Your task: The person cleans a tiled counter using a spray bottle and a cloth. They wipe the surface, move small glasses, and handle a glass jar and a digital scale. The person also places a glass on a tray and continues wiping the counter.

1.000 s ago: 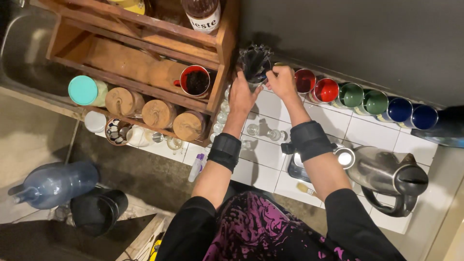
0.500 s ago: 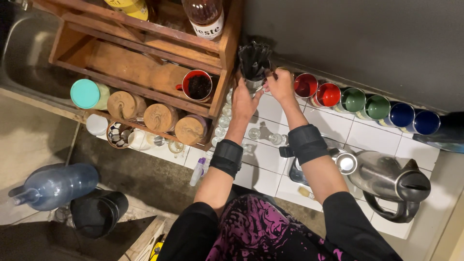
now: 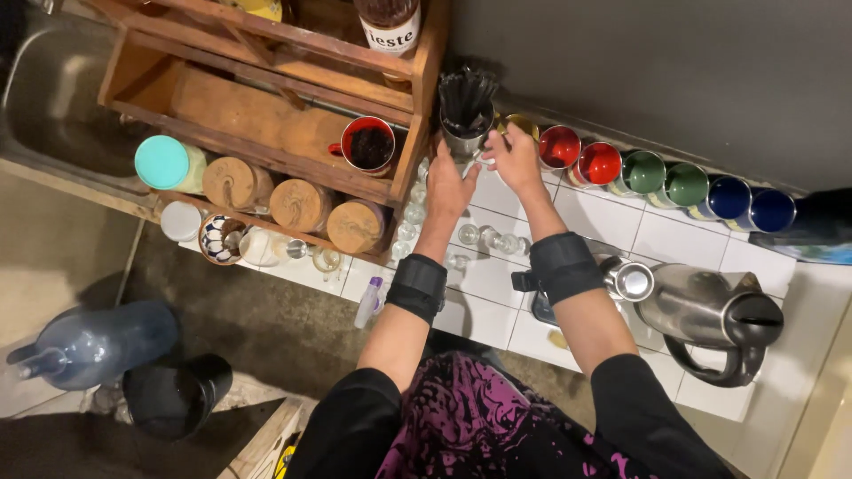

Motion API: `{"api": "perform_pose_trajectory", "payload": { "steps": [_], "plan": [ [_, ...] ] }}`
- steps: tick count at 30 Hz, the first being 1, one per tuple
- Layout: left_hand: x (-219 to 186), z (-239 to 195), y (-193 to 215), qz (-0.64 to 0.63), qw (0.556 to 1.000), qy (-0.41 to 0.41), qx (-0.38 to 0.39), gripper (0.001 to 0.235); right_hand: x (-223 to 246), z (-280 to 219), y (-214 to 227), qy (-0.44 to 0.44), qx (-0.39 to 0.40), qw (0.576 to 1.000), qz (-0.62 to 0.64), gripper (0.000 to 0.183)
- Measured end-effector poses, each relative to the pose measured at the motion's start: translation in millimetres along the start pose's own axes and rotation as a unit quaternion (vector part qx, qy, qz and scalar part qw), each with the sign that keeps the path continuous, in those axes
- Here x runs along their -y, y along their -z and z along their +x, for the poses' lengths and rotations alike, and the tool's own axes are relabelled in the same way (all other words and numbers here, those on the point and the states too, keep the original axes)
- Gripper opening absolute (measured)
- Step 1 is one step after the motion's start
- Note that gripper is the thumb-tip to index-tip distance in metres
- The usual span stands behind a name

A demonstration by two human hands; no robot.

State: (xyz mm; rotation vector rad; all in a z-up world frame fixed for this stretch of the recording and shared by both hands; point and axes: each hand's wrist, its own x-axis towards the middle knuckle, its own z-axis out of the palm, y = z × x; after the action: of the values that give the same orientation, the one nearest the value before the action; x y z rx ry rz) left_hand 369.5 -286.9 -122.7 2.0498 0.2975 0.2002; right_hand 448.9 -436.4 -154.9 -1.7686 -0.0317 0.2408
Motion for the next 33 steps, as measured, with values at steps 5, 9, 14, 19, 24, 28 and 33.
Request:
{"api": "perform_pose_trajectory", "payload": {
  "steps": [5, 9, 14, 19, 24, 28, 33],
  "plan": [
    [-12.5, -21.0, 9.7, 0.000, 0.996, -0.062, -0.067, 0.077, 22.1, -39.4, 4.8, 0.016, -0.035, 0.998, -0.039, 0.043],
    [-21.7, -38.5, 23.3, -0.010, 0.999, -0.022, -0.035, 0.026, 29.4, -73.4, 7.5, 0.135, -0.066, 0.981, -0.126, 0.026],
    [-33.3, -70.7, 40.3, 0.072, 0.995, -0.058, -0.037, 0.019, 53.3, -132.3, 9.7, 0.201, -0.103, 0.944, -0.242, 0.018],
    [-47.7, -105.5, 51.2, 0.088, 0.993, -0.069, -0.024, 0.031, 77.3, -190.2, 8.8, 0.111, -0.098, 0.957, -0.248, 0.023],
    [-45.9, -139.9, 61.0, 0.069, 0.988, -0.137, -0.014, 0.027, 77.1, -231.2, 5.0, 0.188, -0.111, 0.949, -0.228, 0.015],
    [-30.8, -162.7, 59.3, 0.026, 0.985, -0.172, -0.022, 0.018, 75.7, -259.1, 11.4, 0.177, -0.102, 0.946, -0.253, 0.015],
    [-43.3, -209.1, 74.1, 0.114, 0.987, -0.109, 0.032, 0.030, 69.5, -296.6, 19.2, 0.218, -0.075, 0.950, -0.212, 0.016]
  ]
}}
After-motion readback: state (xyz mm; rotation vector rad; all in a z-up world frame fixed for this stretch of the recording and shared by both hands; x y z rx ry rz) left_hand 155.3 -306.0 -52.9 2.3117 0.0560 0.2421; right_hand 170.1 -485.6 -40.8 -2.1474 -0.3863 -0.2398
